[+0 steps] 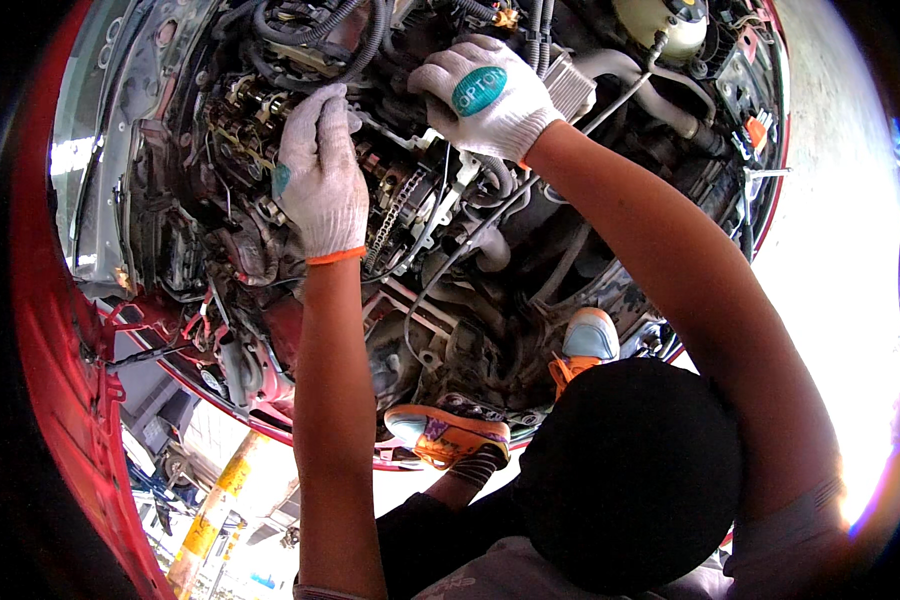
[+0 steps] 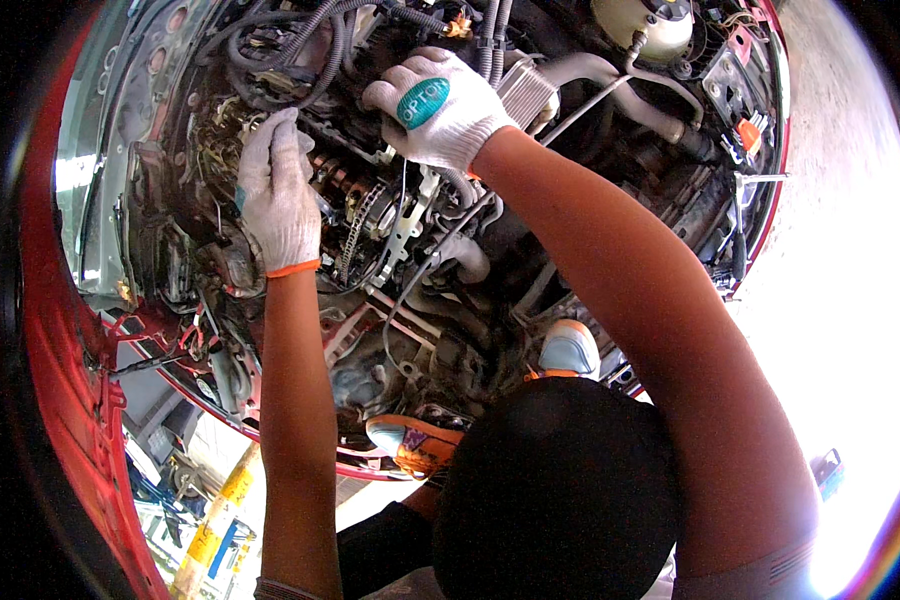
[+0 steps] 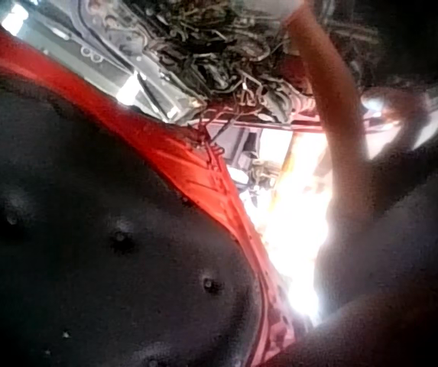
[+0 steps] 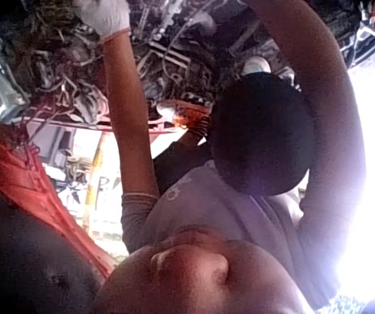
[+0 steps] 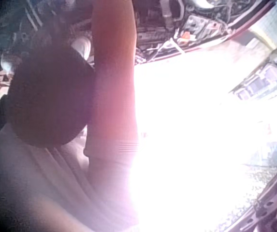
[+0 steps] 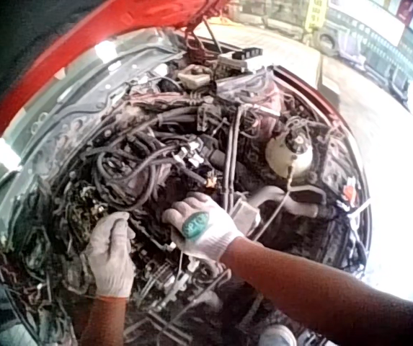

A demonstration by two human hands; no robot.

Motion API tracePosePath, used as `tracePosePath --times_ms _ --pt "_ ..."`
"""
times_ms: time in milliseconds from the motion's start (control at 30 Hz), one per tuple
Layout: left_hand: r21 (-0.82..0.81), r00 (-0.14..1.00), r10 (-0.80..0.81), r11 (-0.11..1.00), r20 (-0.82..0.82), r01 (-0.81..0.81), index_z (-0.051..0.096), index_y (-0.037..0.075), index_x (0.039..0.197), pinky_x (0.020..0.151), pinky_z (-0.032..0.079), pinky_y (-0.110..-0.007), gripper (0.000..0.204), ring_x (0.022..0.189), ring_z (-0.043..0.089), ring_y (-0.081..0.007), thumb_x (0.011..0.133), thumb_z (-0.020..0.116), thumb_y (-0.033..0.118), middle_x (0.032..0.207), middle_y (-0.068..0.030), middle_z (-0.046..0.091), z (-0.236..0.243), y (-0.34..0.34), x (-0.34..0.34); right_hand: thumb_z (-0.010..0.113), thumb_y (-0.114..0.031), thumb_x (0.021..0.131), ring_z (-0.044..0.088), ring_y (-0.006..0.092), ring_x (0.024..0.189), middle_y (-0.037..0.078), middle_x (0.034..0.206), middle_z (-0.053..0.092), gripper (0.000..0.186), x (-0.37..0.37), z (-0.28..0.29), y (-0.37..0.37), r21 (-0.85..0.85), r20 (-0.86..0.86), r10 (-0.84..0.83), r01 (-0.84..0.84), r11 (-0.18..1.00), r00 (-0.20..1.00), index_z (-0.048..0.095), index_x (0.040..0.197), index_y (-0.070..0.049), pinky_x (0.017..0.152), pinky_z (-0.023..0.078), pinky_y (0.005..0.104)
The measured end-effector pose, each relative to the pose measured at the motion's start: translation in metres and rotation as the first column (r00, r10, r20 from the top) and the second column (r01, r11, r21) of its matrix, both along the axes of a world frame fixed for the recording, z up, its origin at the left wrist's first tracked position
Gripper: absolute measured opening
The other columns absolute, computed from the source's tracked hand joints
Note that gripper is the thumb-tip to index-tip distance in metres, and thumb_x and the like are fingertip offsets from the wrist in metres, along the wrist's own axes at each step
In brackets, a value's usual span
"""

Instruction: The person works on a car engine with the hood open, using a wrench to tighten bolts on the cylinder head. They then retrieve a black plastic engine cover from the floor and install it onto the engine, securing it by hand.

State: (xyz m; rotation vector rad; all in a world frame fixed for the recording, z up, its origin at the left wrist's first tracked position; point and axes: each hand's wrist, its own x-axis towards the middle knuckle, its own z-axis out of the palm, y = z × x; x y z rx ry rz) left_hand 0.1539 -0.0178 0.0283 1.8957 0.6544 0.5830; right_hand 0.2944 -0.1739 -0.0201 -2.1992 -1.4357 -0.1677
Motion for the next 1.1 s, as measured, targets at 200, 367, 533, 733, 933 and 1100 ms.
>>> tracePosePath --times_ms 200,367,533,733,933,1100 --pt "-0.005 0.997 -0.080 0.997 0.013 0.080 0.071 0.005 0.118 0.066 0.044 -0.022 0.024 0.076 0.053 -0.0049 0.108 0.058 0.022 0.091 0.0027 0.062 -0.010 0.002 0.011 0.071 -0.023 0.084 0.068 0.0292 0.108 0.008 0.108 0.072 0.030 0.001 -0.002 -0.001 0.017 0.015 0.000 0.000 1.000 1.000 0.071 0.112 -0.013 0.104 0.050 0.0426" --pt "0.020 0.985 -0.169 0.986 0.033 0.168 0.071 0.003 0.119 0.073 0.048 -0.024 0.023 0.081 0.057 -0.0078 0.107 0.058 0.017 0.099 0.0015 0.066 -0.020 0.001 0.026 0.072 -0.023 0.083 0.068 0.0295 0.108 0.008 0.107 0.072 0.031 0.002 -0.003 -0.001 0.039 0.014 0.009 -0.010 0.999 1.000 0.070 0.112 -0.013 0.103 0.050 0.0429" --pt "0.094 0.976 -0.214 0.973 0.031 0.211 0.072 0.002 0.114 0.074 0.051 -0.026 0.020 0.078 0.060 -0.0105 0.105 0.061 0.016 0.097 -0.0020 0.070 -0.019 0.006 0.031 0.072 -0.024 0.079 0.068 0.0281 0.096 0.007 0.095 0.070 0.027 0.003 -0.007 0.004 0.149 0.044 0.015 -0.022 0.989 0.999 0.070 0.104 -0.015 0.096 0.051 0.0421" --pt "-0.401 0.958 0.173 0.913 0.227 -0.070 0.067 -0.002 0.125 0.053 0.031 -0.025 0.028 0.057 0.037 -0.0070 0.103 0.055 0.011 0.067 0.0014 0.047 0.027 0.004 -0.018 0.070 -0.024 0.081 0.067 0.0294 0.100 0.007 0.098 0.070 0.026 0.003 -0.004 0.001 0.097 0.055 0.012 -0.017 0.995 0.998 0.069 0.104 -0.013 0.097 0.050 0.0425" --pt "-0.401 0.865 0.372 0.888 0.337 -0.226 0.064 -0.008 0.122 0.056 0.026 -0.029 0.035 0.056 0.028 -0.0096 0.100 0.050 0.014 0.061 0.0019 0.034 0.019 0.012 -0.069 0.071 -0.027 0.081 0.066 0.0288 0.107 0.007 0.107 0.071 0.033 -0.001 0.001 0.005 0.026 0.068 0.009 -0.011 1.000 0.998 0.068 0.111 -0.014 0.103 0.048 0.0434" --pt "-0.618 0.727 0.543 0.758 0.420 -0.208 0.068 -0.006 0.114 0.058 0.031 -0.028 0.033 0.053 0.032 -0.0112 0.097 0.053 0.018 0.058 0.0013 0.035 0.004 0.018 -0.103 0.067 -0.023 0.085 0.067 0.0306 0.109 0.009 0.109 0.072 0.027 -0.001 0.010 0.005 -0.065 0.033 -0.008 0.010 0.998 0.999 0.070 0.109 -0.013 0.103 0.049 0.0427"
